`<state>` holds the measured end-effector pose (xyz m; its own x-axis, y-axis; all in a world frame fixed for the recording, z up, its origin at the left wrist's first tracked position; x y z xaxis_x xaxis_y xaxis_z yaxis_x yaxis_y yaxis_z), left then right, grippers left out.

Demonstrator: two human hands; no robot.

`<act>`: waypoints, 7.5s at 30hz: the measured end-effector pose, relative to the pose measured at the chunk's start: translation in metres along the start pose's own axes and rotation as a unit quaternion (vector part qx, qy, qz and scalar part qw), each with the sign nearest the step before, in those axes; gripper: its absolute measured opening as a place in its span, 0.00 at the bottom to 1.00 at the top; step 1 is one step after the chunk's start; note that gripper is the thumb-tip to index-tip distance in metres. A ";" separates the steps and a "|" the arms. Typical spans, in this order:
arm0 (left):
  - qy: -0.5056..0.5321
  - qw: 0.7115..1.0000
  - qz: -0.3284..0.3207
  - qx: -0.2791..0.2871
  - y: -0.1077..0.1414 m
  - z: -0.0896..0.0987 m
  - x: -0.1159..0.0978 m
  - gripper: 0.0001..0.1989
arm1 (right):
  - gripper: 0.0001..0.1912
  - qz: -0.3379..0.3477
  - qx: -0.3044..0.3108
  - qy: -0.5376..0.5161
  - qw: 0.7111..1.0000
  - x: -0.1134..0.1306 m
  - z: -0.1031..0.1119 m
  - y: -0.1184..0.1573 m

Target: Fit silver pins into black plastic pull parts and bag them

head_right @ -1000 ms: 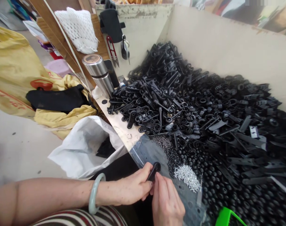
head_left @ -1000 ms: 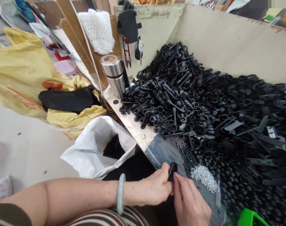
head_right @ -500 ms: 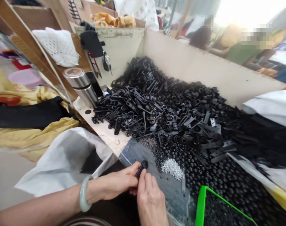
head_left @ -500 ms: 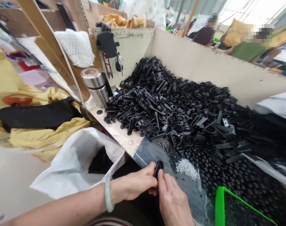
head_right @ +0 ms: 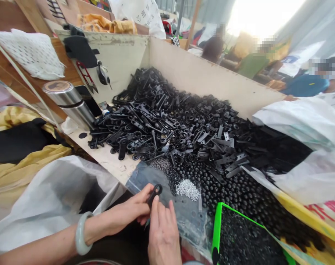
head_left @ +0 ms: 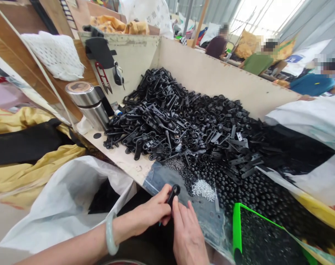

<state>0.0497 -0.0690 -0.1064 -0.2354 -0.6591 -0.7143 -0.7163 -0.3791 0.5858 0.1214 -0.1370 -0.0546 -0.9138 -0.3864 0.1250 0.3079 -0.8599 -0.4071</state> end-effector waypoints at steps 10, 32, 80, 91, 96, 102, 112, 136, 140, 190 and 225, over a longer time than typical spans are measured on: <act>0.125 0.992 0.009 0.001 0.000 0.009 -0.019 0.05 | 0.17 -0.292 -0.096 -0.223 0.925 -0.101 0.027 0.007; 0.041 0.996 -0.062 -0.054 0.003 0.002 -0.034 0.06 | 0.37 -0.437 -0.172 -0.624 0.625 -0.065 -0.058 -0.010; 0.344 0.938 0.023 0.030 -0.004 -0.034 -0.017 0.12 | 0.33 -0.030 -0.213 -0.069 0.974 -0.017 0.041 0.009; 0.266 0.963 -0.003 -0.032 0.002 -0.021 -0.015 0.16 | 0.33 -0.065 -0.119 -0.059 0.989 -0.010 0.026 0.007; 0.086 0.984 -0.087 -0.129 0.009 -0.004 -0.031 0.20 | 0.17 -0.236 -0.181 -0.193 0.935 -0.022 0.029 0.014; 0.025 0.973 -0.127 -0.190 0.024 0.006 -0.034 0.20 | 0.12 -0.332 -0.178 -0.319 0.870 -0.044 0.015 0.006; 0.174 0.975 -0.104 -0.092 0.029 0.008 -0.034 0.19 | 0.15 -0.314 -0.076 -0.506 0.800 -0.021 -0.022 -0.025; -0.572 0.724 -0.378 -0.071 0.002 -0.005 -0.074 0.07 | 0.17 -0.053 -0.026 -0.066 0.996 -0.053 0.000 0.027; -0.548 0.729 -0.359 -0.199 -0.025 -0.004 -0.105 0.12 | 0.15 -0.098 -0.082 -0.087 0.988 -0.055 0.002 0.029; -0.498 0.763 -0.389 -0.137 -0.004 -0.054 -0.037 0.10 | 0.14 -0.148 0.052 -0.030 0.987 -0.106 0.007 0.015; -0.466 0.770 -0.416 -0.130 -0.010 -0.045 -0.036 0.08 | 0.10 -0.402 -0.176 -0.366 0.821 -0.091 0.012 0.074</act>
<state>0.0946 -0.0708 -0.0699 -0.2227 0.5876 -0.7779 -0.7463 -0.6162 -0.2518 0.2302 -0.1692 -0.0853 -0.3405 0.0504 0.9389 -0.5295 -0.8354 -0.1472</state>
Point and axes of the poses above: each hand's wrist, its own y-axis away from the middle knuckle, its own z-axis out of the back of the hand, x = y × z, the point moved 8 cm from there along -y, towards the middle knuckle, and after that the axes turned 9 degrees about z, right-handed, at the moved point
